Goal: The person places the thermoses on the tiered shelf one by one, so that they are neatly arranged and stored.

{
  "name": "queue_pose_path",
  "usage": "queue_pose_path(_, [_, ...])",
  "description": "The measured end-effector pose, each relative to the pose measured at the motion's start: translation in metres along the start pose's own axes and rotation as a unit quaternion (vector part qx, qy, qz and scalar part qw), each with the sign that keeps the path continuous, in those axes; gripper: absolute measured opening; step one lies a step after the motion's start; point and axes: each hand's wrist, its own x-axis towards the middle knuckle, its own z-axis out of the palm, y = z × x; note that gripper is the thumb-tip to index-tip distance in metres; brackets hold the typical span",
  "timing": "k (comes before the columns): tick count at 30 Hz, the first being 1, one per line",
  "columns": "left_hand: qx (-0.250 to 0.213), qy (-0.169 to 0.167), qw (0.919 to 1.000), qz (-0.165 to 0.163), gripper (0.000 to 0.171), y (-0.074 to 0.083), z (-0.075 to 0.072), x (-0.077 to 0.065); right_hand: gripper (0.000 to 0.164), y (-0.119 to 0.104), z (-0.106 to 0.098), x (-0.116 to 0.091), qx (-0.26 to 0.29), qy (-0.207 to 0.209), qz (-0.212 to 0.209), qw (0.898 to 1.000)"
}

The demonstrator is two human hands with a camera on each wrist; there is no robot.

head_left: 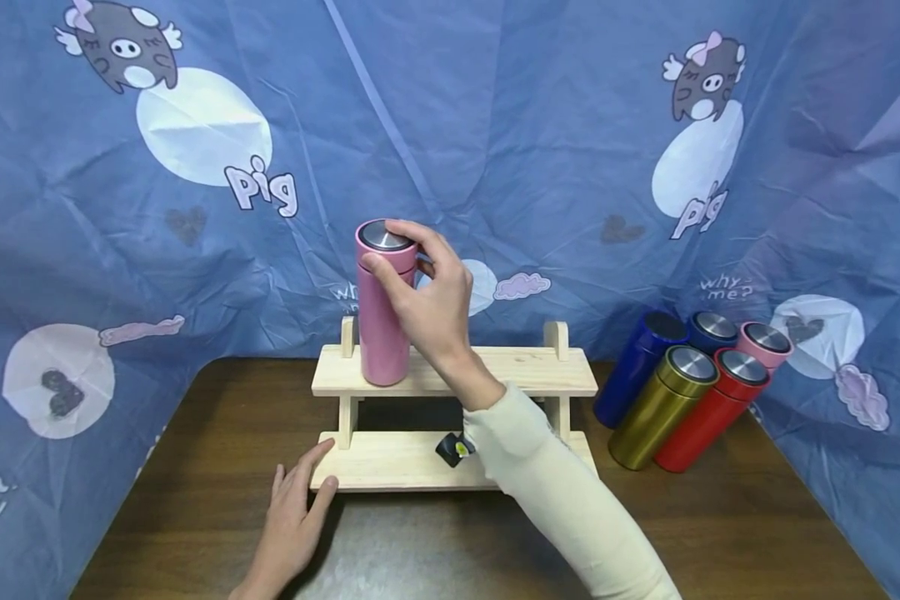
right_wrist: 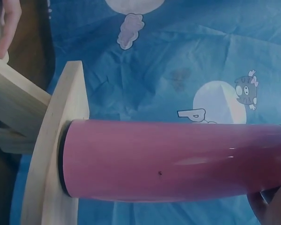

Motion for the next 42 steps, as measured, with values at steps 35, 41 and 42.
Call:
queue_pose_path(35, [0.0, 0.002, 1.0, -0.002, 0.048, 0.0, 0.001, 0.001, 0.055, 0.0, -0.003, 0.001, -0.03, -0.1, 0.031, 0.994])
queue_pose_path(41, [-0.001, -0.003, 1.0, -0.008, 0.048, -0.001, 0.0, 0.001, 0.059, -0.004, -0.004, 0.002, -0.032, -0.108, 0.039, 0.993])
queue_pose_path(42, [-0.001, -0.003, 1.0, -0.009, 0.048, -0.001, 0.0, 0.0, 0.06, -0.004, -0.004, 0.003, -0.032, -0.11, 0.04, 0.993])
